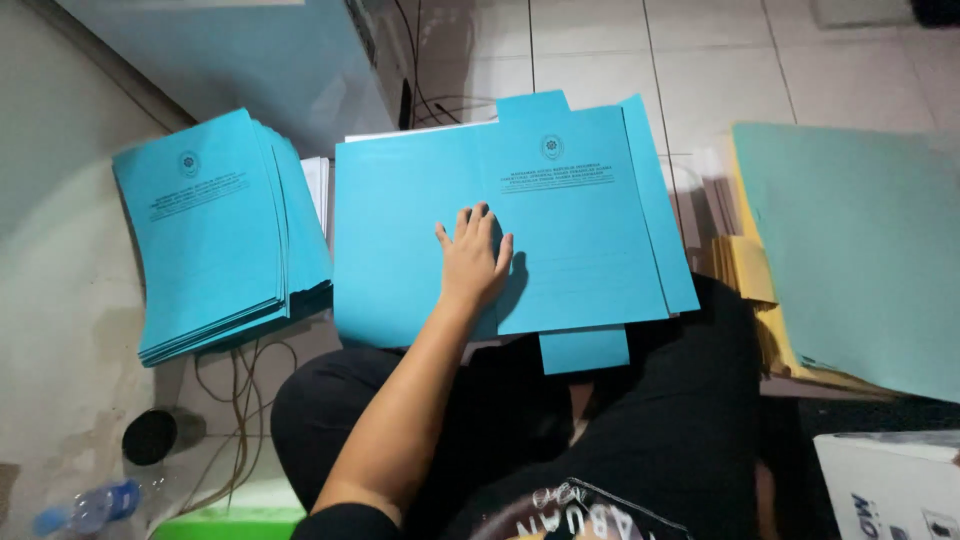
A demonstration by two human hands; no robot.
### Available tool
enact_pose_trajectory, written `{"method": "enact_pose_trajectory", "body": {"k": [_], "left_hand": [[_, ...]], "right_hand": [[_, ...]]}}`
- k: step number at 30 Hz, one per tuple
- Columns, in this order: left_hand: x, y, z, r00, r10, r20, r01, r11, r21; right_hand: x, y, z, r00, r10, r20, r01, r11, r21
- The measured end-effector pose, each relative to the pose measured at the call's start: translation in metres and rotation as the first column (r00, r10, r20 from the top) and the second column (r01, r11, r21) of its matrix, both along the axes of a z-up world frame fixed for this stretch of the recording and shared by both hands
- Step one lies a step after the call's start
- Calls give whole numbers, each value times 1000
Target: The person sits on the floor and repeatedly folds light blue folders in half. They pick up a folder, fold it, and smooth the crease with their hands before placing it on a growing stack.
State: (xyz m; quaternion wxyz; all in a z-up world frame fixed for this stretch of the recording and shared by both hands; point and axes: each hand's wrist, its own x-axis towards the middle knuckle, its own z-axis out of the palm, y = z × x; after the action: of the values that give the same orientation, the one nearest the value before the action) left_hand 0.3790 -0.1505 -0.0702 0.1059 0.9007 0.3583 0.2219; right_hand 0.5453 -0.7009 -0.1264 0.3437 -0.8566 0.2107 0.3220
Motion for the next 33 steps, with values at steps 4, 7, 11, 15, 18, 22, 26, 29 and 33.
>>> {"method": "enact_pose_trajectory", "body": {"k": [4, 7, 11, 15, 18, 22, 26, 29, 33], "left_hand": [[-6, 9, 13, 995, -4, 104, 16, 993, -114], [-47, 29, 17, 974, 3, 227, 73, 942, -327], [-146, 59, 19, 896, 437, 75, -422, 892, -160], [-188, 44, 12, 727, 625, -283, -682, 609, -405], [-188, 52, -9, 676, 702, -223, -726, 582, -366], [-178, 61, -3, 680, 694, -238, -707, 534, -463], [-169, 81, -11, 698, 716, -22, -678, 651, -341], [-168, 90, -6, 705, 705, -77, -633, 576, -518], [-180, 104, -22, 730, 667, -148, -559, 458, -691]], "right_hand": [[29, 123, 62, 999, -32, 29, 32, 999, -9], [39, 151, 86, 932, 207, 298, -309, 882, 354], [74, 209, 116, 627, 379, 681, -714, 629, 308], [154, 271, 50, 636, 472, 611, -752, 558, 352], [130, 311, 84, 779, 505, 372, -625, 673, 396], [120, 334, 85, 660, 586, 471, -748, 569, 341], [129, 344, 69, 662, 561, 498, -741, 589, 322], [140, 353, 58, 704, 532, 470, -708, 578, 407], [132, 363, 82, 648, 619, 443, -761, 542, 356]]}}
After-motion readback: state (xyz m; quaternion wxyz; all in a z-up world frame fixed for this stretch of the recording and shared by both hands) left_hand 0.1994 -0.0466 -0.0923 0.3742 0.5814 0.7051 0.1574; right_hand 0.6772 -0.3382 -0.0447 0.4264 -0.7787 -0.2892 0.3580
